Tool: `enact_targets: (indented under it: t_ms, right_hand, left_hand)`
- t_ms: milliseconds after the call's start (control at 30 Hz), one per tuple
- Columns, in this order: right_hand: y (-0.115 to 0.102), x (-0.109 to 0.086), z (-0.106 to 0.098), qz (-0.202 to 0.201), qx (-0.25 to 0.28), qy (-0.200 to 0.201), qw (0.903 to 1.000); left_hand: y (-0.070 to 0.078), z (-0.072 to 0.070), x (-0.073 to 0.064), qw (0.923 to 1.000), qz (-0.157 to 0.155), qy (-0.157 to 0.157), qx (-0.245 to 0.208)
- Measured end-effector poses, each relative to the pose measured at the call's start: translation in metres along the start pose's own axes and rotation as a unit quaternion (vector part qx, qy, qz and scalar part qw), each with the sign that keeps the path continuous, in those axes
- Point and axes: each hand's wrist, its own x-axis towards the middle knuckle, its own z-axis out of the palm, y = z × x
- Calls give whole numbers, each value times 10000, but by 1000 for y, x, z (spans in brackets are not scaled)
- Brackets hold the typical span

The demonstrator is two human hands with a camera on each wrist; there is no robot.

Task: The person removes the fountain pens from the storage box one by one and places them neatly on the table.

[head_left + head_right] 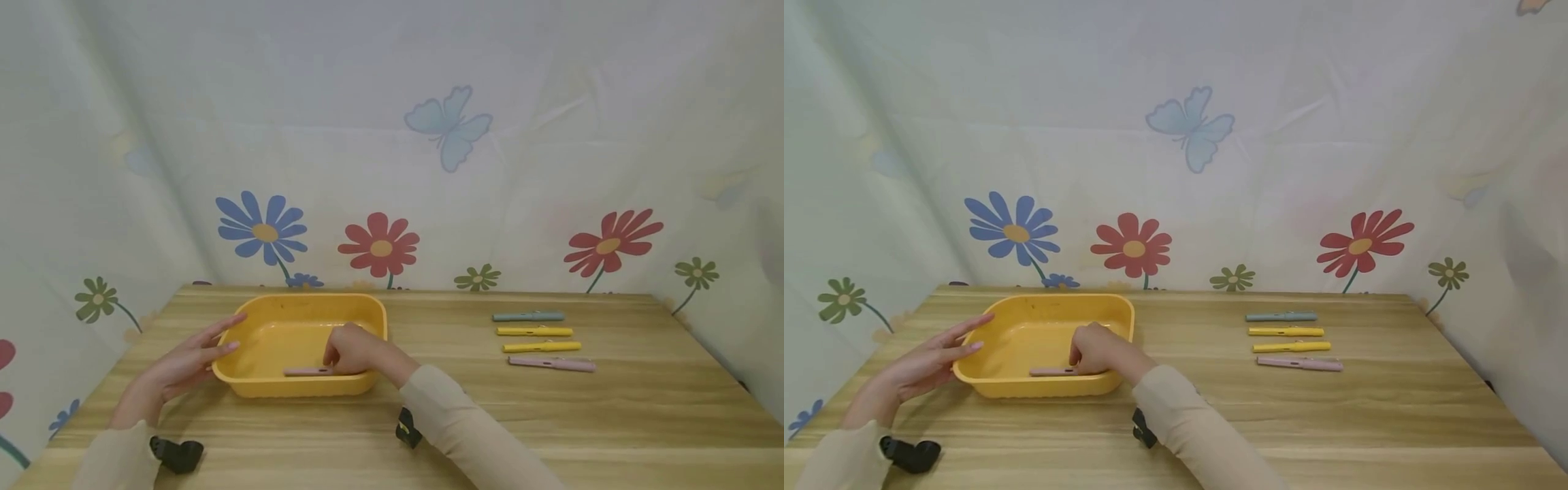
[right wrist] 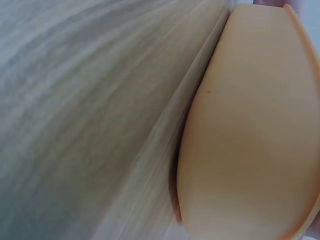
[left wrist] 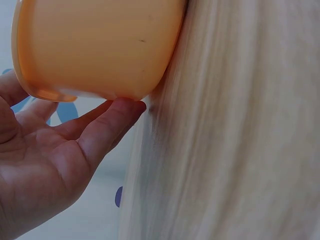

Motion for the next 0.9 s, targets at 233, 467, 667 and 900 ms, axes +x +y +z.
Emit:
enact_targets:
  t_ms: [233, 467, 667, 900]
  right_hand:
    - [0, 5, 1, 10, 65, 133, 9999]
    - [4, 5, -3, 96, 232, 115, 9996]
    - [6, 1, -6, -9, -13, -53, 10000]
    - [4, 1, -5, 174, 323, -147, 9992]
  left_hand:
    - [1, -1, -1, 10000, 60, -10, -15]
    - [1, -1, 0, 10000, 64, -36, -8]
    - [1, -1, 1, 10000, 68, -53, 16]
    - [0, -1, 0, 10000, 28, -41, -40]
